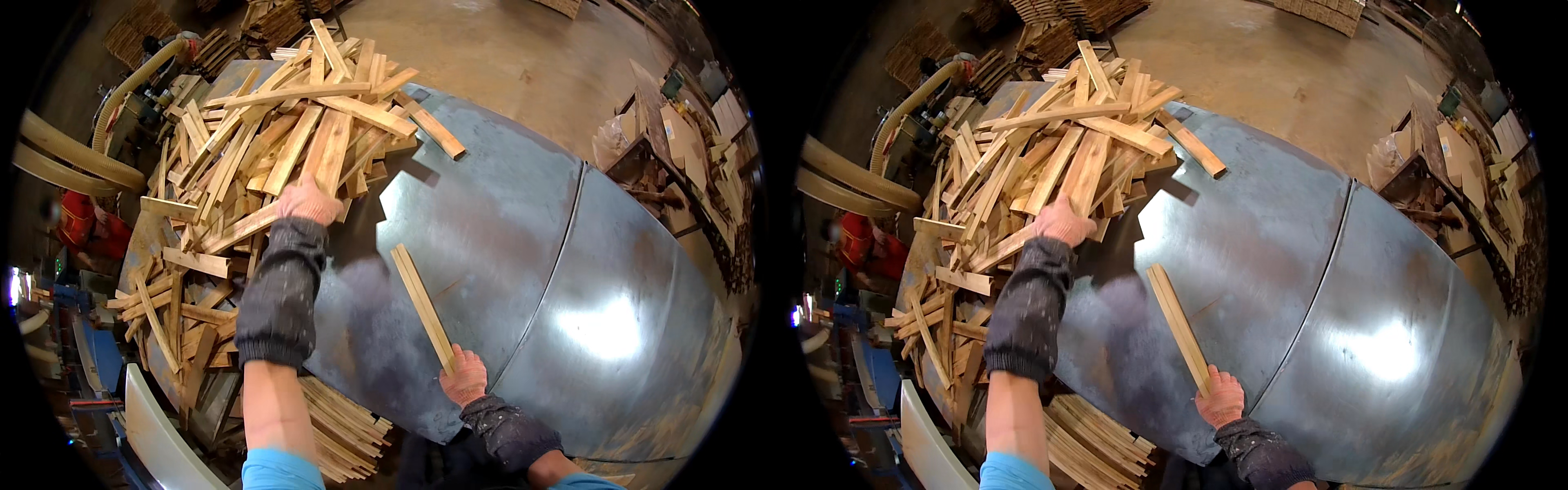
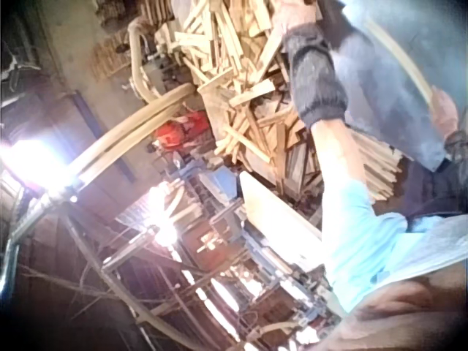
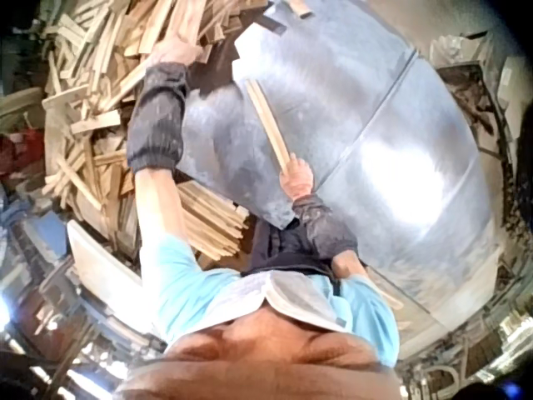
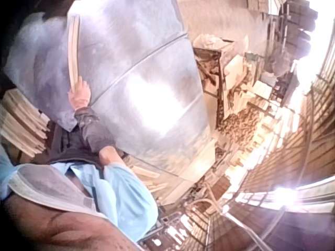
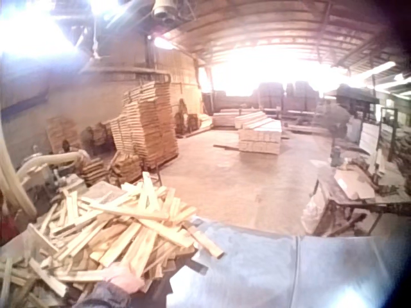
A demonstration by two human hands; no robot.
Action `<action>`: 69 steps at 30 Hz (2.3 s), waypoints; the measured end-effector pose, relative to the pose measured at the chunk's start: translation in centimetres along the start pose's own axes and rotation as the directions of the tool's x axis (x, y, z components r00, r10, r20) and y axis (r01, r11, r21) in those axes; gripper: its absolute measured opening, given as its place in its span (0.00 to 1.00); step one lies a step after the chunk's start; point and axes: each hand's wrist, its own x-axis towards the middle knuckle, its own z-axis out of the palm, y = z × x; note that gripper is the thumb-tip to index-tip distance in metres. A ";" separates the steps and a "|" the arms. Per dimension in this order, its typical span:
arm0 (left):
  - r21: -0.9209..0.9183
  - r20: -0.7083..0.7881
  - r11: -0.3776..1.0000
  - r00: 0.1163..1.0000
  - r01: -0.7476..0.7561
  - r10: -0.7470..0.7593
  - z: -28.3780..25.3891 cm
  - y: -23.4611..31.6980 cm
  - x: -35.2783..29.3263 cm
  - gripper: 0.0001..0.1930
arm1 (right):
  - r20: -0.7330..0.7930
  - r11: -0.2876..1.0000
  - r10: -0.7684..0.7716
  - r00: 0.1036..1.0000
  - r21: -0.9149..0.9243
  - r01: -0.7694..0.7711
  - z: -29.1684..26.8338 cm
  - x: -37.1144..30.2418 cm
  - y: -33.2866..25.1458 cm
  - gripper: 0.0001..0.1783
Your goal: The person sorts wooden slats from a large pile on a metal table, picking them up by hand and arranging them into neat stacks. The person repeatedly gathers small bundles of slats, aligns them, and places them onto a designated area on the table.
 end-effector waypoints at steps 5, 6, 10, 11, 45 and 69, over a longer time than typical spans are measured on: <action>-0.202 0.075 0.979 0.997 -0.014 0.029 5.8 -4.8 -13.6 0.57 | 0.049 0.998 0.057 0.997 -0.010 -0.057 -1.0 0.2 -0.6 0.42; -0.349 0.052 0.937 0.998 -0.012 0.032 8.0 -6.5 -17.3 0.61 | 0.098 0.998 0.063 0.993 0.004 -0.063 -1.6 0.3 -0.8 0.43; -0.959 0.281 0.115 0.913 0.257 0.297 16.0 -9.8 -32.3 0.53 | 0.087 0.969 0.082 0.993 0.224 -0.099 -2.4 0.0 0.9 0.42; -0.924 0.309 -0.132 0.902 0.360 0.302 19.2 -10.9 -35.7 0.48 | 0.146 0.951 0.089 0.985 0.281 -0.127 -3.6 0.2 1.5 0.42; -0.607 0.577 -0.291 0.663 0.739 0.477 33.4 -6.3 -48.5 0.24 | 0.531 0.528 0.095 0.842 0.690 -0.495 -5.4 -6.9 8.9 0.28; -0.519 0.153 0.855 0.983 -0.011 0.106 31.7 -3.7 -52.6 0.43 | 0.375 0.848 0.171 0.911 0.414 -0.330 -2.6 -10.8 7.0 0.29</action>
